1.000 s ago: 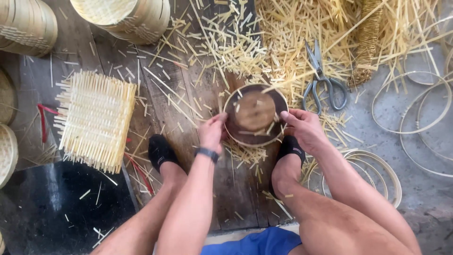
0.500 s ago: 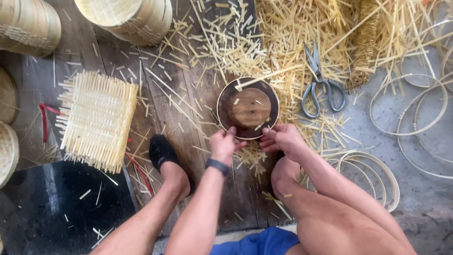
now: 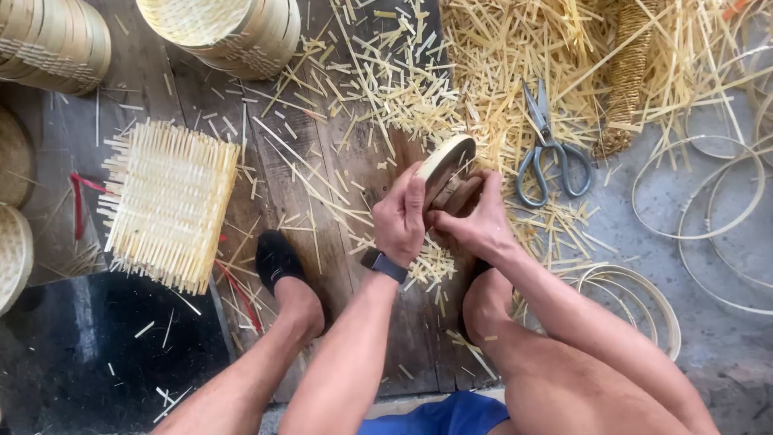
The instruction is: Assembling and finishing a circular bamboo basket frame using strips and a wooden form.
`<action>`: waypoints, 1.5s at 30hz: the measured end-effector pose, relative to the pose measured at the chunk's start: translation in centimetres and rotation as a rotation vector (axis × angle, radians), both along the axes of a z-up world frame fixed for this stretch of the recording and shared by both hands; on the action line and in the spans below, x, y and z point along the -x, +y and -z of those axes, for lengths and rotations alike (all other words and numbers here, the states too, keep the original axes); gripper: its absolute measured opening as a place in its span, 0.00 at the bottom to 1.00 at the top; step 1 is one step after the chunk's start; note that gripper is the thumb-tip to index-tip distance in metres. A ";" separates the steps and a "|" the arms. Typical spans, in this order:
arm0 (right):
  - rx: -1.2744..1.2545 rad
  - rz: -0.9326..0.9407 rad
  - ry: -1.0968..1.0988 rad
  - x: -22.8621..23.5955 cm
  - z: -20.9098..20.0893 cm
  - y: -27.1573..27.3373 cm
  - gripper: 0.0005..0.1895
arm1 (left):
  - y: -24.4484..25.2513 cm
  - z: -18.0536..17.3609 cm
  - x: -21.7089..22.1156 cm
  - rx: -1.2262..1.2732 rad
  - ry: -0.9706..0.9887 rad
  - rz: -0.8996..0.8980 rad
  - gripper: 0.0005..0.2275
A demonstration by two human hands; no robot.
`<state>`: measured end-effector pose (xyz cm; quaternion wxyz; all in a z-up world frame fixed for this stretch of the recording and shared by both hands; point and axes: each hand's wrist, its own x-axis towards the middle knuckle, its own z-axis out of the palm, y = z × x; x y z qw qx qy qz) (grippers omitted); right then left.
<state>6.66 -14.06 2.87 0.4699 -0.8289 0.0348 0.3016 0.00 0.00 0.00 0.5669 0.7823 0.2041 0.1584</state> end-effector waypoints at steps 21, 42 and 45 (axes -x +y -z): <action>0.750 -0.074 -0.413 -2.5 9.7 -12.2 0.54 | -0.3 3.4 0.5 -0.861 0.223 0.347 0.31; 0.739 -0.089 -0.481 -1.6 11.1 -13.3 0.53 | 33.3 -2.5 -12.2 -1.041 -0.019 0.165 0.15; 0.735 -0.090 -0.482 -1.7 10.8 -13.2 0.55 | 34.0 -1.6 -13.0 -0.989 0.030 0.165 0.15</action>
